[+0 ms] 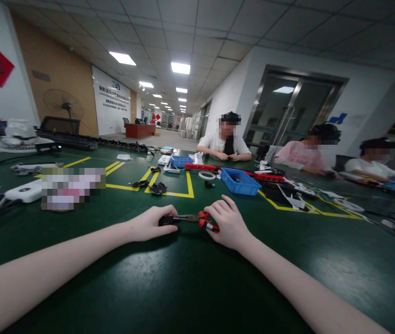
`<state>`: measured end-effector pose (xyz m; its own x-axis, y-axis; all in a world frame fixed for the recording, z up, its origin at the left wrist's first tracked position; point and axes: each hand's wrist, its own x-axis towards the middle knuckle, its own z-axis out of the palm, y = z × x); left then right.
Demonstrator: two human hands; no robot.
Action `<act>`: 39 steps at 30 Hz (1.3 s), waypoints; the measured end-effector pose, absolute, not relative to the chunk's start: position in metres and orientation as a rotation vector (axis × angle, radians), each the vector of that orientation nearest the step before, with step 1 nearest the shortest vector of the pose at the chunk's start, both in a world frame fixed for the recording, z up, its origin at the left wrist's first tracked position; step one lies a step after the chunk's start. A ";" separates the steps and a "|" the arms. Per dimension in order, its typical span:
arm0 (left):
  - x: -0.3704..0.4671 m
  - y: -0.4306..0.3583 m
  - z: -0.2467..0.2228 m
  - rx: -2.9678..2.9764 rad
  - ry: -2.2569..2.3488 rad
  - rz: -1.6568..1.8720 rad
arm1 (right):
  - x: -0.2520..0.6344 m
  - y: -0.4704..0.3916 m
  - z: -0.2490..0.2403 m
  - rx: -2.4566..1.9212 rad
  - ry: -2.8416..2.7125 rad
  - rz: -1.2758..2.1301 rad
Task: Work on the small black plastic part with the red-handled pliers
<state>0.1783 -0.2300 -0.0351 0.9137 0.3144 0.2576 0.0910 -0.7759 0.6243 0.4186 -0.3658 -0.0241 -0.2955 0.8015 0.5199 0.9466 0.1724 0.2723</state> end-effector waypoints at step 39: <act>0.182 -0.232 -0.035 2.595 0.662 0.460 | 0.418 -0.366 -0.022 -1.776 -2.207 -0.659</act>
<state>0.1822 -0.2316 -0.0350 0.8319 0.5143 0.2084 0.3750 -0.7979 0.4720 0.4176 -0.3664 -0.0217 -0.2376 0.8619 0.4480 0.9664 0.1634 0.1983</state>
